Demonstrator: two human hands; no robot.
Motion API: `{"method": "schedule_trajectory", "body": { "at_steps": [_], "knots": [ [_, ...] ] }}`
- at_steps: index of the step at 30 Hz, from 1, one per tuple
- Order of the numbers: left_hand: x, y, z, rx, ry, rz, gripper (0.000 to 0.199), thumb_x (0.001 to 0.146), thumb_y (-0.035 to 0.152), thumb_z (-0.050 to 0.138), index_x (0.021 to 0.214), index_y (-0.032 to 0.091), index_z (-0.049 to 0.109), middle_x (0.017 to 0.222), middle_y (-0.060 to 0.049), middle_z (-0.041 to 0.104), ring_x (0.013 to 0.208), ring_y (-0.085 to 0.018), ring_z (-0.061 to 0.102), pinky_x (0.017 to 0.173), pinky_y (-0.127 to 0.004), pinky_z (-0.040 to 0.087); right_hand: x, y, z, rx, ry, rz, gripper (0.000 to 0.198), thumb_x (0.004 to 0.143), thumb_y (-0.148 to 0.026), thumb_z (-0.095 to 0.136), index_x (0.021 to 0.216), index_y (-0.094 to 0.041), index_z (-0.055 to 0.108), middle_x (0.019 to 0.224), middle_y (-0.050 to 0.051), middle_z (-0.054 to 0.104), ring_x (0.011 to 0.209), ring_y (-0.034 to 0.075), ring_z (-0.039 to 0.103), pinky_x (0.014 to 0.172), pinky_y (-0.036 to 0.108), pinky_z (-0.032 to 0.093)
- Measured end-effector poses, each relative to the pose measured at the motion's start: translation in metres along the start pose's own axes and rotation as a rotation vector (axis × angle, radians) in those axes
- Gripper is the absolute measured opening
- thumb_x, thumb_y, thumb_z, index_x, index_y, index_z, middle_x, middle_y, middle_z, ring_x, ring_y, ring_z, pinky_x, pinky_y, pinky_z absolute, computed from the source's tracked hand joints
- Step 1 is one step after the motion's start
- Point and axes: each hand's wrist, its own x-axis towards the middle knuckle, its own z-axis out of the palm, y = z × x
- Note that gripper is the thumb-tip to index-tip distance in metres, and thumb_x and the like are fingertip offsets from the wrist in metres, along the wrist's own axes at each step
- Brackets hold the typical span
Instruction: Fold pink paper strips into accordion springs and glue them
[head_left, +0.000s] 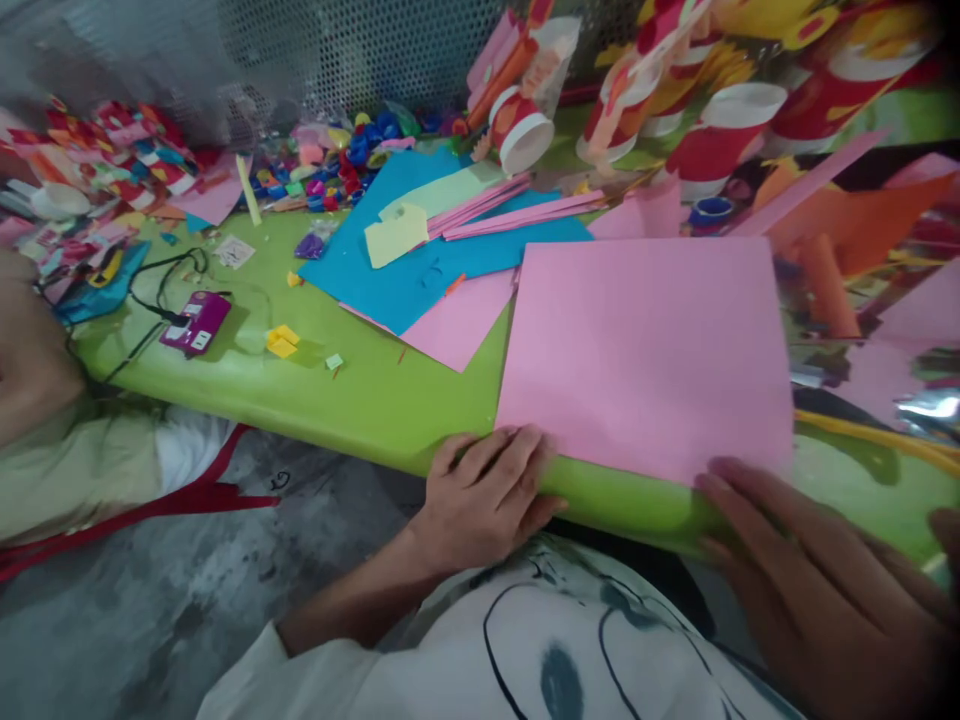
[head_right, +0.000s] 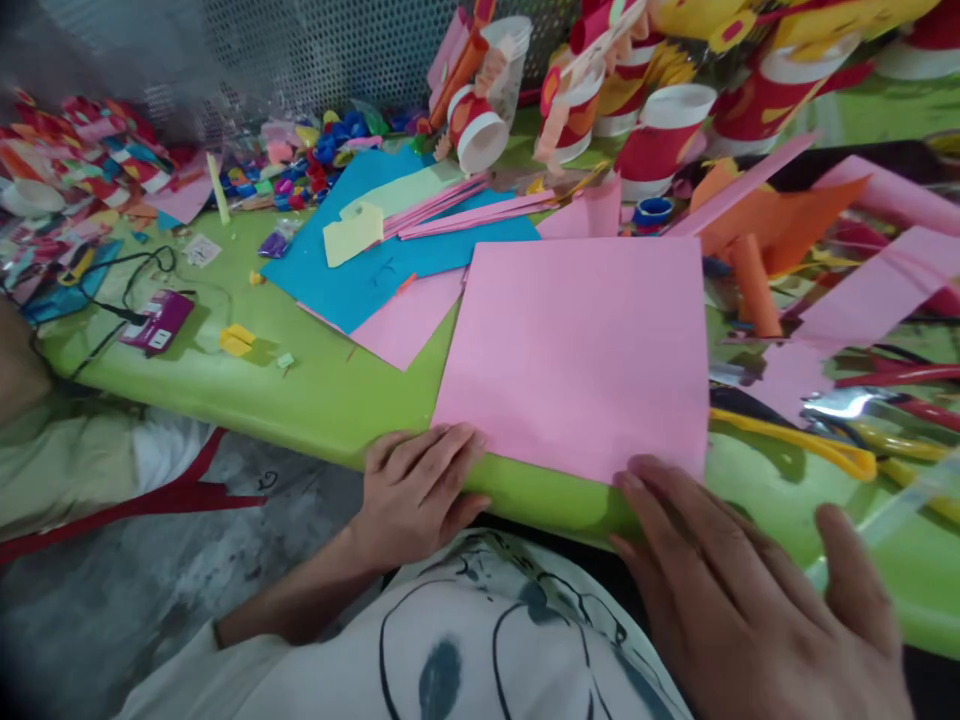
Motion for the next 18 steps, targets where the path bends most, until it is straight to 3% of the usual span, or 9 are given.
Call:
{"method": "schedule_trajectory", "body": {
  "at_steps": [3,5,11,18],
  "knots": [
    [0.002,-0.002,-0.006,-0.057,0.022,-0.006,0.050,0.099,0.043,0.056,0.144,0.022,0.057,0.143,0.000,0.064,0.121,-0.021,0.062,0.102,-0.038,0.045,0.010,0.000,-0.017,0.008,-0.090,-0.145,0.060,0.091,-0.024,0.065,0.149,-0.029,0.052,0.118,0.010,0.076,0.091,0.032,0.075,0.114,0.053,0.045],
    [0.003,-0.005,-0.008,-0.087,0.046,0.005,0.048,0.096,0.040,0.062,0.140,0.021,0.059,0.136,-0.003,0.069,0.112,-0.023,0.065,0.100,-0.040,0.044,0.020,-0.003,-0.029,0.029,-0.152,-0.160,0.035,0.093,-0.018,0.059,0.128,-0.017,0.066,0.111,0.014,0.076,0.092,0.032,0.073,0.114,0.057,0.044],
    [0.007,-0.018,-0.023,-0.139,-0.002,0.075,0.044,0.093,0.033,0.068,0.133,0.016,0.061,0.124,-0.009,0.074,0.100,-0.024,0.066,0.088,-0.039,0.046,0.037,-0.003,-0.047,0.021,-0.213,-0.230,0.028,0.094,-0.006,0.054,0.115,-0.013,0.072,0.111,0.014,0.075,0.097,0.030,0.072,0.113,0.061,0.043],
    [0.021,-0.032,-0.043,-0.235,-0.144,0.122,0.029,0.097,0.020,0.060,0.126,0.016,0.062,0.115,-0.010,0.073,0.096,-0.023,0.066,0.084,-0.037,0.052,0.040,0.003,-0.046,-0.018,-0.147,-0.400,0.031,0.091,0.001,0.055,0.117,-0.008,0.068,0.109,0.018,0.076,0.097,0.029,0.072,0.114,0.058,0.044]
  ]
}}
